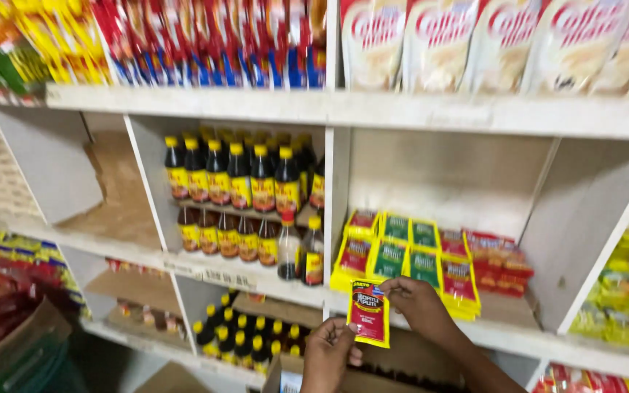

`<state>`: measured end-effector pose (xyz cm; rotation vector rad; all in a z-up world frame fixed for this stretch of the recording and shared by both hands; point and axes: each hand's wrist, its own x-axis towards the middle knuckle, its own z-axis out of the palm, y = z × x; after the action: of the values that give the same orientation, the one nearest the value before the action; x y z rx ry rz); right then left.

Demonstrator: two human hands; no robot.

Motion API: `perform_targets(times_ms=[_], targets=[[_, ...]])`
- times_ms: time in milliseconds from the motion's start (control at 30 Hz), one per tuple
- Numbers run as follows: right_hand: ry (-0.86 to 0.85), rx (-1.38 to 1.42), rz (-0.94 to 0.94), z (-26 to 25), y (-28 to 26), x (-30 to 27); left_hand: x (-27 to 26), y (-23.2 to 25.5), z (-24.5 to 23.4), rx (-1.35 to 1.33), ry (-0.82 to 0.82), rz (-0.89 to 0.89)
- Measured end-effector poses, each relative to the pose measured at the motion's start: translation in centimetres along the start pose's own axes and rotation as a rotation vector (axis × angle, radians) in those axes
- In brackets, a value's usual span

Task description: Transfer small food and seasoning packets from a cardboard box and organize them neatly on store shelves.

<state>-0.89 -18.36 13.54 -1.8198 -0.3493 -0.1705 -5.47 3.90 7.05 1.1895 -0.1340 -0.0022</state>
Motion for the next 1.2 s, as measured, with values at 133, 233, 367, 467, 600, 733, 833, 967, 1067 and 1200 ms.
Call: perform_targets(times_ms=[133, 233, 367, 467, 600, 733, 833, 967, 1067, 1200], targets=[[0.071, -0.201, -0.042, -0.7, -2.4, 4.9, 3.8, 3.9, 1.2, 0.015, 0.040, 0.003], [0.099, -0.297, -0.123, -1.2, -2.6, 8.7, 6.9, 5.3, 1.9, 0.005, 0.058, 0.016], [0.149, -0.514, -0.101, -1.4, -2.8, 12.1, 10.6, 4.7, 2.3, 0.013, 0.098, 0.168], [0.154, -0.576, -0.027, -1.2, -3.6, 13.4, 11.6, 5.5, 2.7, 0.093, 0.140, 0.217], [0.189, -0.680, 0.061, -0.8, -3.6, 14.3, 11.2, 6.7, 3.3, 0.329, 0.245, 0.256], [0.182, -0.767, 0.001, -0.6, -2.9, 14.8, 11.1, 6.8, 3.4, 0.486, 0.314, 0.294], [0.149, -0.877, -0.005, -0.3, -2.7, 14.7, 11.1, 6.2, 3.2, 0.571, 0.327, 0.347], [0.110, -0.934, -0.013, 0.0, -2.8, 14.5, 10.8, 6.0, 3.0, 0.654, 0.342, 0.449], [0.056, -1.027, -0.003, 0.4, -4.3, 13.7, 10.7, 5.8, 3.0, 0.697, 0.346, 0.485], [0.043, -1.245, -0.071, 1.2, -5.6, 12.5, 10.4, 6.1, 3.1, 0.727, 0.357, 0.536]])
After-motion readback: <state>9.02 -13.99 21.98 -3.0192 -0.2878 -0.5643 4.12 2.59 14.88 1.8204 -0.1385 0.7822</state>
